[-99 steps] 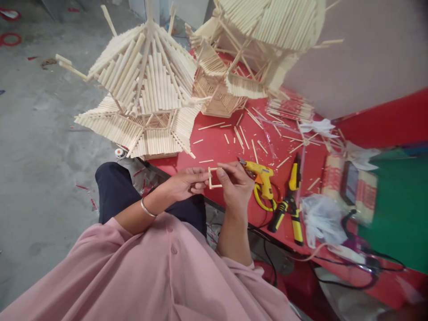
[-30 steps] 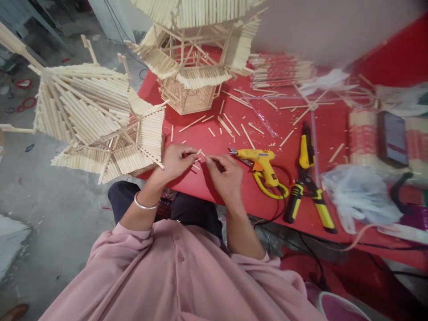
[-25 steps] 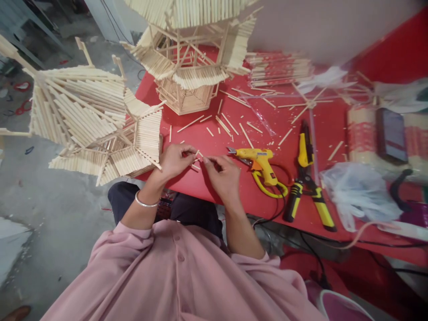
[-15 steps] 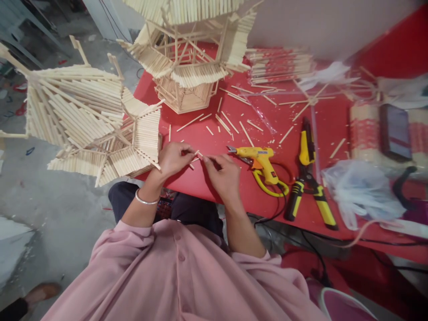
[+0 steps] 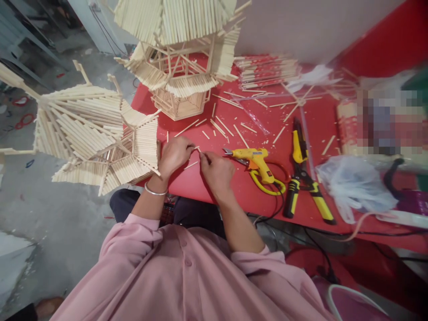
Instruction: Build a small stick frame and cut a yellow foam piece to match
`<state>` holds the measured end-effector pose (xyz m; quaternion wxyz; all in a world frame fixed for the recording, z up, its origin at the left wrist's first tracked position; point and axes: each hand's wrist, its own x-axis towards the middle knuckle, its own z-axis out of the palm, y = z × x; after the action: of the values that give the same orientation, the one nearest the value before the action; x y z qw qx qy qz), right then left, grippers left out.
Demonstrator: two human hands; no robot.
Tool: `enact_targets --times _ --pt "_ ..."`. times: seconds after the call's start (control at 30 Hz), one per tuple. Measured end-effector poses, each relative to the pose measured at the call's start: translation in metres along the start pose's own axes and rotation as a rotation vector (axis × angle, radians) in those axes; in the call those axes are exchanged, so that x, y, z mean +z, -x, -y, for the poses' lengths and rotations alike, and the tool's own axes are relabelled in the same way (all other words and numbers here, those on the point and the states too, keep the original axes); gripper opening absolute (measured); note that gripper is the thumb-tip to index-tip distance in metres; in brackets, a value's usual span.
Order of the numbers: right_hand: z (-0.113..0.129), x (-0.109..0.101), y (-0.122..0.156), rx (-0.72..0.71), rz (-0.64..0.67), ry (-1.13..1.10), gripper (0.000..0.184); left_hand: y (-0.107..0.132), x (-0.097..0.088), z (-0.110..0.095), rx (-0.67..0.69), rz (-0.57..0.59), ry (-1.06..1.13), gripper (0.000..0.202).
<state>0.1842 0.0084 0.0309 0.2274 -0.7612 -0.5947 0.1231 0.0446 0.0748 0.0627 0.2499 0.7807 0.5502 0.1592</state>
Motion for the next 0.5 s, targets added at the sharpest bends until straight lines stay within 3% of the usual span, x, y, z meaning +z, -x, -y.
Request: enact_targets --times 0.5 --pt "-0.0049 0.0069 0.0015 -0.065 -0.031 0.006 0.039 0.0048 0.0058 0.0076 0.015 -0.014 0.000 0.025"
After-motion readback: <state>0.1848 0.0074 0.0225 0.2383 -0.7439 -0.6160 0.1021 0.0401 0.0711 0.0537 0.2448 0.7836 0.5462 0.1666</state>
